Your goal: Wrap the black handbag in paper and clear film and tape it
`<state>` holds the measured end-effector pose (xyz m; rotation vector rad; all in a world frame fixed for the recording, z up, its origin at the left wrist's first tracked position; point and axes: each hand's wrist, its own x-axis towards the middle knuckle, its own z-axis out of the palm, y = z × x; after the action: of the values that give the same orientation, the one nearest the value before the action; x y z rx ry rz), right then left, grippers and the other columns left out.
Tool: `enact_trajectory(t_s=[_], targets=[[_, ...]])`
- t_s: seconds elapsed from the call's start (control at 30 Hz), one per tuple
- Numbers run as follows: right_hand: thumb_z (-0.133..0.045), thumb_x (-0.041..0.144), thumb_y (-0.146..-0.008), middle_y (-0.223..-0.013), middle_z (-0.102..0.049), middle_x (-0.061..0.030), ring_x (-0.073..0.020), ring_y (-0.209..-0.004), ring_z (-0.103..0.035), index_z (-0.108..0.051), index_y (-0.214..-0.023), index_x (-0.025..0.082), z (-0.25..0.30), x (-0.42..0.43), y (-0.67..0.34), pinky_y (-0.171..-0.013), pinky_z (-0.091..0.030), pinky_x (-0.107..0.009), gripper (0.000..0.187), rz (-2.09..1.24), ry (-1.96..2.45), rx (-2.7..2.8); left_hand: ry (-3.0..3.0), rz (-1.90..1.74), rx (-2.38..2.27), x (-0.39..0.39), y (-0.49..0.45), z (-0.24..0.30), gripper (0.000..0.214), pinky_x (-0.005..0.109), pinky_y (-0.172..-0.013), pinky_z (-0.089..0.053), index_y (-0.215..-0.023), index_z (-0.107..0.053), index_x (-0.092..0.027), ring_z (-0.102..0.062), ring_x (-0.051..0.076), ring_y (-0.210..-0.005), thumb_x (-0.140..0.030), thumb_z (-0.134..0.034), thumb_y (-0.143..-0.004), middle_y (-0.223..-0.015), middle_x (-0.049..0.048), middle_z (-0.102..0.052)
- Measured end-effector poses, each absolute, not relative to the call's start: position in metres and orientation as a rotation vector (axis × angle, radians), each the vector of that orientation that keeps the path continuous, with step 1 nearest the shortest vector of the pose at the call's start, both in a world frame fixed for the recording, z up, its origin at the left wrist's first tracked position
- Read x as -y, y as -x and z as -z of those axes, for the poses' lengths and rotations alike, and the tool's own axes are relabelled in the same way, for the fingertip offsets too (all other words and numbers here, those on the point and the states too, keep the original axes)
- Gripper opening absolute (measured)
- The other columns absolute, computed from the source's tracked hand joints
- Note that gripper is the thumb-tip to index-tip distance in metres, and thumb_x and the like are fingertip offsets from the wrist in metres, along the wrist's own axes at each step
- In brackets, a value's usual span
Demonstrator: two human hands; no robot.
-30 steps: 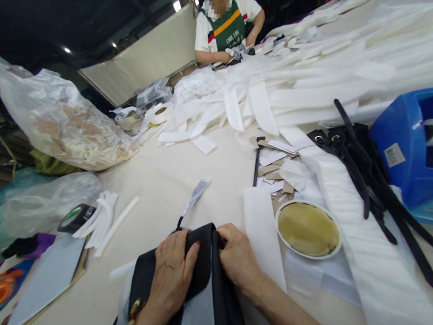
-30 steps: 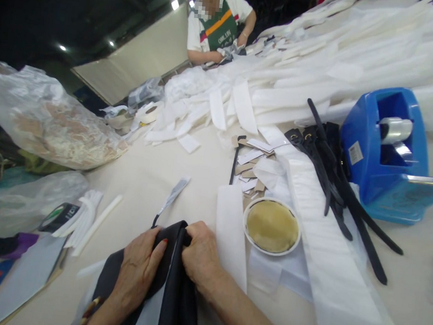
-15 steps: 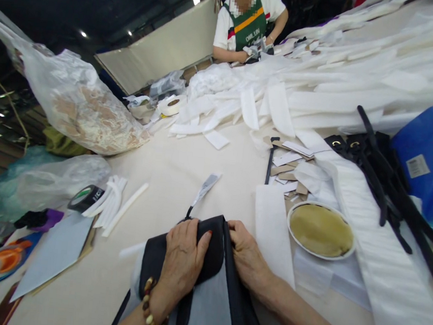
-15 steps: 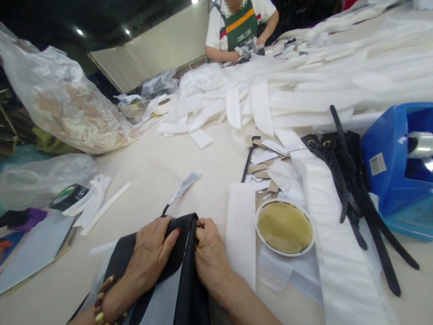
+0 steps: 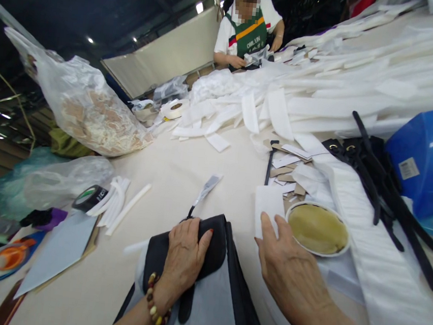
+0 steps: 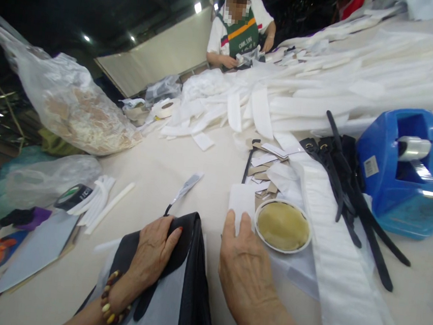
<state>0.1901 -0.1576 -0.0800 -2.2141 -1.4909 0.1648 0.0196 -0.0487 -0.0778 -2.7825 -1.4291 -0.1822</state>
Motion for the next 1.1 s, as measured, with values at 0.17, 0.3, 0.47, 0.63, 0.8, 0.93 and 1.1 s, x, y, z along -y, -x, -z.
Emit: enact_trajectory(t_s=[0.17, 0.3, 0.47, 0.63, 0.8, 0.93, 1.1], targets=[[-0.057, 0.024, -0.080, -0.097, -0.058, -0.0245, -0.0269, -0.063, -0.061, -0.045, -0.130, 0.006, 0.078, 0.170, -0.198, -0.050, -0.050, -0.036, 0.055, -0.105, 2.524, 1.603, 2.808, 0.172, 1.443, 0.049, -0.020, 0.076, 0.038, 0.045, -0.093, -0.035, -0.110, -0.049, -0.012, -0.049, 0.025, -0.104, -0.039, -0.029, -0.092, -0.106, 0.0111, -0.056], [-0.066, 0.022, -0.074, -0.091, -0.060, -0.0213, -0.0249, -0.062, -0.061, -0.048, -0.127, 0.007, 0.084, 0.175, -0.196, -0.052, -0.051, -0.034, 0.059, 0.115, 2.493, 1.569, 2.804, 0.176, 1.468, 0.049, -0.020, 0.076, 0.038, 0.045, -0.094, -0.035, -0.109, -0.049, -0.012, -0.049, 0.025, -0.104, -0.039, -0.030, -0.091, -0.105, 0.0109, -0.057], [-0.064, 0.002, -0.065, -0.118, -0.050, -0.0277, -0.0317, -0.086, -0.061, -0.051, -0.122, 0.005, 0.096, 0.175, -0.188, -0.059, -0.054, -0.036, 0.058, 0.287, 2.266, 1.542, 2.796, 0.191, 1.469, 0.047, -0.018, 0.078, 0.039, 0.045, -0.093, -0.036, -0.109, -0.050, -0.014, -0.050, 0.025, -0.102, -0.041, -0.028, -0.091, -0.104, 0.0098, -0.057], [-0.061, 0.004, -0.066, -0.115, -0.052, -0.0252, -0.0336, -0.101, -0.056, -0.045, -0.127, 0.004, 0.106, 0.169, -0.187, -0.078, -0.052, -0.043, 0.064, -0.021, 2.090, 1.360, 2.804, 0.244, 1.450, 0.044, -0.015, 0.082, 0.045, 0.046, -0.093, -0.036, -0.110, -0.051, -0.014, -0.051, 0.025, -0.104, -0.046, -0.025, -0.090, -0.106, 0.0109, -0.058], [-0.050, 0.018, -0.075, -0.117, -0.057, -0.0150, -0.0254, -0.105, -0.056, -0.035, -0.135, 0.009, 0.092, 0.170, -0.205, -0.090, -0.046, -0.042, 0.063, -0.665, 1.729, 1.011, 2.839, 0.290, 1.483, 0.041, -0.012, 0.082, 0.048, 0.048, -0.092, -0.038, -0.109, -0.052, -0.016, -0.052, 0.026, -0.103, -0.051, -0.026, -0.088, -0.106, 0.0100, -0.059], [-0.049, 0.024, -0.073, -0.117, -0.060, -0.0095, -0.0230, -0.102, -0.058, -0.038, -0.134, 0.016, 0.075, 0.180, -0.221, -0.087, -0.046, -0.039, 0.063, -1.049, 1.492, 0.745, 2.856, 0.342, 1.496, 0.039, -0.010, 0.081, 0.047, 0.048, -0.092, -0.039, -0.108, -0.053, -0.018, -0.054, 0.025, -0.102, -0.052, -0.029, -0.086, -0.104, 0.0087, -0.061], [-0.048, 0.016, -0.062, -0.088, -0.070, -0.0069, -0.0223, -0.081, -0.064, -0.047, -0.129, 0.016, 0.069, 0.191, -0.220, -0.075, -0.049, -0.034, 0.067, -1.311, 1.516, 0.858, 2.851, 0.325, 1.519, 0.037, -0.009, 0.082, 0.047, 0.050, -0.092, -0.040, -0.109, -0.053, -0.020, -0.054, 0.026, -0.104, -0.053, -0.030, -0.085, -0.106, 0.0084, -0.061]])
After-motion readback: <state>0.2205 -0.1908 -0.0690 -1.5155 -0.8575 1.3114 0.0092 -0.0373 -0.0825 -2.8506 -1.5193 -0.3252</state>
